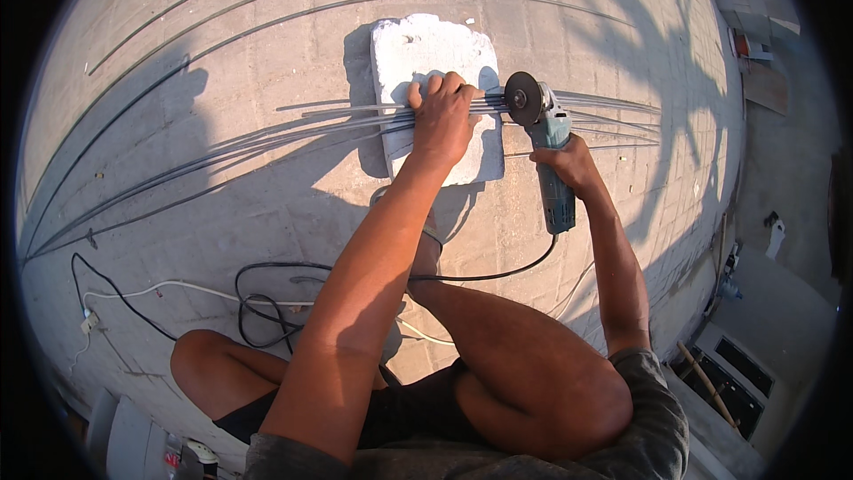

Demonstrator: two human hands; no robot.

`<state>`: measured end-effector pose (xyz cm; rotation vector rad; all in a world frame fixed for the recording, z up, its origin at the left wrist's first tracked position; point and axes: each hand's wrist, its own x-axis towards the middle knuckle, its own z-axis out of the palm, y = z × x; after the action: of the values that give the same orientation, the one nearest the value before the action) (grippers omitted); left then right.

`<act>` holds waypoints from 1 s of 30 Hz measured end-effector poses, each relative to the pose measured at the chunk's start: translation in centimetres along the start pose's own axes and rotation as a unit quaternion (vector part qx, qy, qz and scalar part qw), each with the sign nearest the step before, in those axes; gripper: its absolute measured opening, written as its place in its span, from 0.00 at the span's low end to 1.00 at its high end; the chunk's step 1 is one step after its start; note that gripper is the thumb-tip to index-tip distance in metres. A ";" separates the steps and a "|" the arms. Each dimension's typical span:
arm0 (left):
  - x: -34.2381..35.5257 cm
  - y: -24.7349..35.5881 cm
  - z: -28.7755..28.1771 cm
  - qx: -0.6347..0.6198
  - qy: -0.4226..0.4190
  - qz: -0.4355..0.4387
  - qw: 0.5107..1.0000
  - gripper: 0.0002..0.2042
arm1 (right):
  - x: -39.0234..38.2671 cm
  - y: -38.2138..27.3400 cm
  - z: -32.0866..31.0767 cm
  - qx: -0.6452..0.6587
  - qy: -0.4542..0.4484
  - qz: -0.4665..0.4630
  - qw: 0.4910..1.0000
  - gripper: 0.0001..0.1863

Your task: The person sits on a rooftop and uses an angle grinder to cut several metal rods. They hold the rods steady with one hand while operating the grinder with the other, cutting through multiple pieces sequentially.

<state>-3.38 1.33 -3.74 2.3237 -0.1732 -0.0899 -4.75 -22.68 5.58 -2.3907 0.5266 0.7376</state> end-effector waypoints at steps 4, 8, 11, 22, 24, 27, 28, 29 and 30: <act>0.1 0.2 0.0 -0.004 -0.006 -0.001 1.000 0.17 | 0.4 0.3 -0.1 0.002 0.007 -0.009 1.000 0.28; 0.0 -0.1 0.1 -0.002 0.003 0.005 1.000 0.18 | 0.9 -0.2 -0.2 -0.003 0.000 0.006 1.000 0.27; 0.0 0.0 0.1 -0.006 0.006 0.002 1.000 0.17 | 0.7 -0.4 -0.3 0.004 -0.001 0.001 1.000 0.26; 0.1 0.0 0.3 -0.017 0.002 -0.002 1.000 0.17 | 0.4 0.0 -0.4 0.001 -0.004 -0.002 1.000 0.26; 0.1 -0.1 0.3 -0.009 0.007 0.001 1.000 0.17 | 0.2 0.2 -0.3 0.000 -0.002 -0.002 1.000 0.26; 0.1 -0.2 0.4 -0.005 0.006 0.002 1.000 0.17 | -0.1 0.4 -0.1 -0.004 -0.006 0.006 1.000 0.27; 0.1 -0.2 0.4 -0.004 0.004 0.001 1.000 0.17 | -0.2 0.4 -0.1 -0.007 -0.002 0.018 1.000 0.27; 0.1 -0.2 0.4 -0.004 0.003 0.001 1.000 0.17 | -0.3 0.4 0.1 -0.011 0.003 0.029 1.000 0.26; 0.1 -0.2 0.4 -0.003 0.003 0.001 1.000 0.17 | -0.4 0.4 0.2 -0.015 0.007 0.041 0.999 0.25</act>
<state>-3.31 1.17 -4.17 2.3173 -0.1730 -0.0828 -5.34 -22.80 5.57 -2.4150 0.6267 0.7690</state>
